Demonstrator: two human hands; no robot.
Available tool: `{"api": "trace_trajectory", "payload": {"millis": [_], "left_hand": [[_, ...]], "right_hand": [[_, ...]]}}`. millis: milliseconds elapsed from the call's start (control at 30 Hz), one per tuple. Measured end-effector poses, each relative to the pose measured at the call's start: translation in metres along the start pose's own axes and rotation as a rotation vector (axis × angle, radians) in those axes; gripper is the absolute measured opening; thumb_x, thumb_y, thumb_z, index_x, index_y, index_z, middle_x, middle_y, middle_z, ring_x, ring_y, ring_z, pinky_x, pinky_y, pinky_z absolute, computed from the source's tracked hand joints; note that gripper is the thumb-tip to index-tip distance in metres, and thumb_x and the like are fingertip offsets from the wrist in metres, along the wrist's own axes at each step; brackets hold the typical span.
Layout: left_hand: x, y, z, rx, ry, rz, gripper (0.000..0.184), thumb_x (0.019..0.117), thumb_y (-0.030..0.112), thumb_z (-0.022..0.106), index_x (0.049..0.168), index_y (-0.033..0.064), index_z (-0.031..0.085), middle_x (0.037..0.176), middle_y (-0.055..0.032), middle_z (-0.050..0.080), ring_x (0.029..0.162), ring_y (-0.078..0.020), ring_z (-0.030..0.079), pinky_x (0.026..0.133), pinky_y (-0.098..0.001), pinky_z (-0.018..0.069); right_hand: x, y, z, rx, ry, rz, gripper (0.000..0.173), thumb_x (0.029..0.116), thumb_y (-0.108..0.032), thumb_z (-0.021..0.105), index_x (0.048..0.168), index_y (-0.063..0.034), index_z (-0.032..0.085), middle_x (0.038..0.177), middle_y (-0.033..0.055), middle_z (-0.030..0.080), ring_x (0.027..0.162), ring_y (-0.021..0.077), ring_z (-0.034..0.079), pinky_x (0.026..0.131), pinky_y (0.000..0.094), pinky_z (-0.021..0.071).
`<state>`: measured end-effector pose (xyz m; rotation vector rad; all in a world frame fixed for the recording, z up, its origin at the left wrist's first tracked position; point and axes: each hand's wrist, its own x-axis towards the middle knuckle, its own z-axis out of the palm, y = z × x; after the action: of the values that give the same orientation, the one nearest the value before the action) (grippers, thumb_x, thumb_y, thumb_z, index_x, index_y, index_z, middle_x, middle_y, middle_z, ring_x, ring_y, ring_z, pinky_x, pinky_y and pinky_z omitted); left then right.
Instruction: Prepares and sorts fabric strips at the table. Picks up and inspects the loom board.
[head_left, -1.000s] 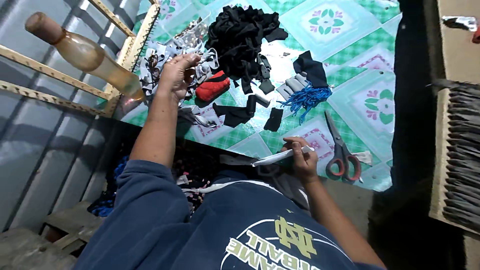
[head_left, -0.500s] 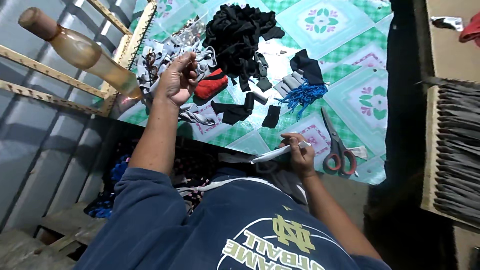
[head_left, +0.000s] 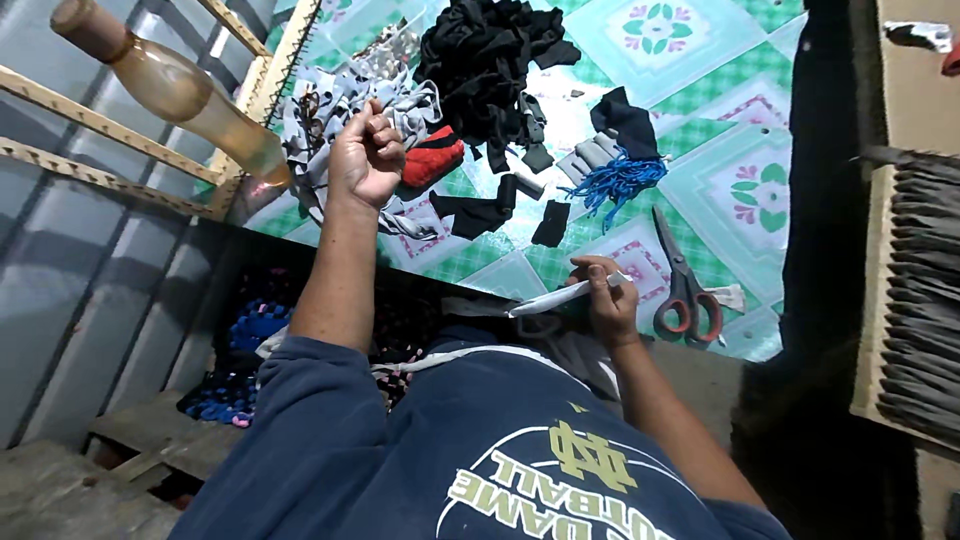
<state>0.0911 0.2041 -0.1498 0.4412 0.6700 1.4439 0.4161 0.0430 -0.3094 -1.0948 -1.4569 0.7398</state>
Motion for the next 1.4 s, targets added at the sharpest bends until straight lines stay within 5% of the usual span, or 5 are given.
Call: {"api": "trace_trajectory", "payload": {"millis": [367,533,733,933,1400], "left_hand": [[0.016,0.025,-0.040,0.503,-0.090,0.078,0.020,0.1104,0.030,0.042,0.098,0.0268,0.058,0.061,0.0150,0.044,0.050,0.0016,0.043,0.050,-0.0143,0.0402],[-0.012,0.024,-0.009,0.638,0.124,0.241,0.032,0.1098,0.004,0.033,0.084,0.0137,0.050,0.061,0.0102,0.050,0.048,0.0064,0.043,0.047,-0.0063,0.0365],[-0.016,0.023,0.015,1.003,0.379,0.245,0.024,0.1084,0.014,0.046,0.086,0.0204,0.050,0.060,0.0142,0.039,0.046,0.0050,0.031,0.046,-0.0098,0.0289],[0.031,0.031,-0.058,1.111,-0.083,0.394,0.022,0.1044,0.024,0.055,0.121,0.0101,0.058,0.094,0.0126,0.062,0.074,0.0052,0.058,0.069,-0.0174,0.0522],[0.039,0.014,-0.063,1.179,0.032,0.304,0.013,0.0995,0.010,0.060,0.111,0.0030,0.062,0.090,0.0023,0.070,0.062,0.0017,0.053,0.056,-0.0175,0.0417]], "right_hand": [[-0.001,0.001,0.009,-0.005,0.093,-0.049,0.032,0.1048,-0.014,0.048,0.111,0.0110,0.068,0.092,0.0139,0.071,0.080,0.0105,0.067,0.079,0.0284,0.0589],[0.002,-0.004,0.008,-0.026,0.039,-0.005,0.034,0.1029,-0.014,0.047,0.115,0.0112,0.067,0.089,0.0159,0.071,0.076,0.0171,0.068,0.076,0.0347,0.0587],[0.003,-0.004,0.009,-0.003,0.017,-0.011,0.035,0.1053,-0.017,0.046,0.115,0.0105,0.066,0.082,0.0125,0.070,0.072,0.0147,0.066,0.074,0.0323,0.0576],[-0.002,-0.005,0.002,0.018,-0.016,0.020,0.036,0.1056,-0.019,0.050,0.120,0.0091,0.065,0.099,0.0145,0.071,0.081,0.0109,0.067,0.079,0.0289,0.0582],[-0.001,0.000,0.000,-0.006,-0.014,0.016,0.038,0.1110,-0.024,0.040,0.121,0.0039,0.064,0.092,-0.0038,0.071,0.083,-0.0017,0.066,0.082,0.0235,0.0590]]}}
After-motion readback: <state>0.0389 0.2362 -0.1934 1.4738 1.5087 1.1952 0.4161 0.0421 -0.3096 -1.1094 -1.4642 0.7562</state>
